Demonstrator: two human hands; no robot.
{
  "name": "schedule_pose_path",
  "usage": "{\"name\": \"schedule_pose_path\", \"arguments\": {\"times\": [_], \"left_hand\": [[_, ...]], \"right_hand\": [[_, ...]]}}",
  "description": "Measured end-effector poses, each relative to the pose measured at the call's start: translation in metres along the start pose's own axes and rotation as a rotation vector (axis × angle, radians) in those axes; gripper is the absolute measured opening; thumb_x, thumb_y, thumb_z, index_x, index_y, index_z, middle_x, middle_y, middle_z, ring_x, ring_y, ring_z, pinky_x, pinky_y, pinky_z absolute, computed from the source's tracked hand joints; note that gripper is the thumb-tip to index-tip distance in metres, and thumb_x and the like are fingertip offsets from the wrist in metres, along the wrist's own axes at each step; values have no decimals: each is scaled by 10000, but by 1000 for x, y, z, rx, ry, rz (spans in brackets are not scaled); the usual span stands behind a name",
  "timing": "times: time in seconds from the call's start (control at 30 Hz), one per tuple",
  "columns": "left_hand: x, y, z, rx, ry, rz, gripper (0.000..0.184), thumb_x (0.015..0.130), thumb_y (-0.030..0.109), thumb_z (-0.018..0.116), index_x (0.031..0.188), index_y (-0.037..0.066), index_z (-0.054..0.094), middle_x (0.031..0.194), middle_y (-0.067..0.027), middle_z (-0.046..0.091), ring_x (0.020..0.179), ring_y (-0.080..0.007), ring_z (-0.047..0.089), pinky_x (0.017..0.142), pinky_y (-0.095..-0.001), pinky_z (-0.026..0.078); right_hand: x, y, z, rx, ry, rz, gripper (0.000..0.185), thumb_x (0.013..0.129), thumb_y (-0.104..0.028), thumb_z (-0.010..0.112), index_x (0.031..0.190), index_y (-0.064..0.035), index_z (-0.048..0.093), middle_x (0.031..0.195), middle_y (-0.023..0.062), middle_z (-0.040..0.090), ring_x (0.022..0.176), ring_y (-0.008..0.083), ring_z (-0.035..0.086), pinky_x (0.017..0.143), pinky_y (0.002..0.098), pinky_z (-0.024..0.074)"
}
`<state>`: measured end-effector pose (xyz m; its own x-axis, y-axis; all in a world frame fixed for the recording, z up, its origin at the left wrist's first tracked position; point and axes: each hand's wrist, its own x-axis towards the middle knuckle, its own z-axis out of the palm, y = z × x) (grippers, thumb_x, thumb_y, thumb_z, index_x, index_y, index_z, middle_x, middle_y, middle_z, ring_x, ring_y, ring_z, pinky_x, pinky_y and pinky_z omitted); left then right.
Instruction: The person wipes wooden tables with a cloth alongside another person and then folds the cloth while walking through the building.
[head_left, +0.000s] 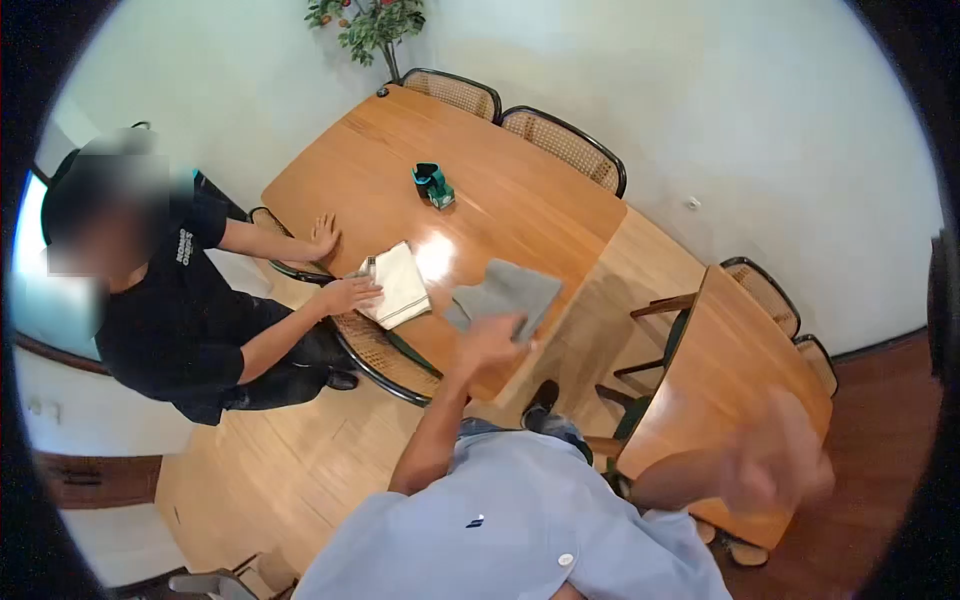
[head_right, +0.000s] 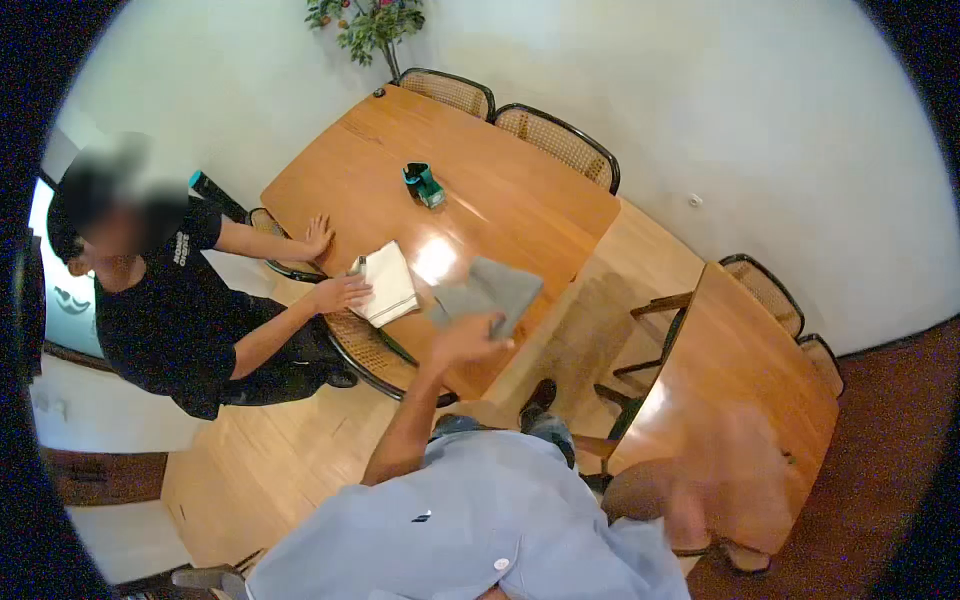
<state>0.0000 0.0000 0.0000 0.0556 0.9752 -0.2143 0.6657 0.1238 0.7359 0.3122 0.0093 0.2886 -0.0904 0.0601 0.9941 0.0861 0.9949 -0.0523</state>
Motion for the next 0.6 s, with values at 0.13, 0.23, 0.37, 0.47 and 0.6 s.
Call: {"name": "schedule_pose_path", "arguments": {"times": [0.13,0.23,0.37,0.47,0.6], "left_hand": [[36,-69,135,-35,-70,-125,697,870,454,693,1429,91,487,1385,-262,502,1280,-423,488,1073,-472,406],[27,-53,153,-28,-58,-326,727,858,429,707,1476,147,446,1525,-246,358,1368,-451,383,1127,-497,355],[31,-51,154,199,153,-404,714,841,355,735,1470,171,452,1589,-224,246,1400,-452,338,1124,-515,354],[43,-54,153,212,392,-280,712,831,306,746,1472,218,450,1608,-220,201,1408,-457,325,1120,-527,358],[58,-70,155,212,342,-358,674,838,279,733,1456,252,466,1608,-230,204,1419,-462,305,1115,-541,359]], "right_hand": [[-116,94,47,134,-567,1091,124,921,-62,625,1030,-65,565,860,20,573,800,131,567,719,262,473],[-280,141,32,355,-987,1329,216,919,-106,647,1119,-43,595,907,50,614,826,150,591,748,297,499],[-348,140,16,519,-1333,1221,330,914,-127,654,1224,-32,590,967,84,647,855,176,610,775,308,510],[-355,122,7,537,-1357,1207,371,917,-142,657,1260,-26,579,996,100,656,875,184,618,785,310,512],[-366,133,-15,455,-1273,1272,388,928,-182,669,1270,-24,573,1028,114,659,906,187,625,797,314,512]]}}
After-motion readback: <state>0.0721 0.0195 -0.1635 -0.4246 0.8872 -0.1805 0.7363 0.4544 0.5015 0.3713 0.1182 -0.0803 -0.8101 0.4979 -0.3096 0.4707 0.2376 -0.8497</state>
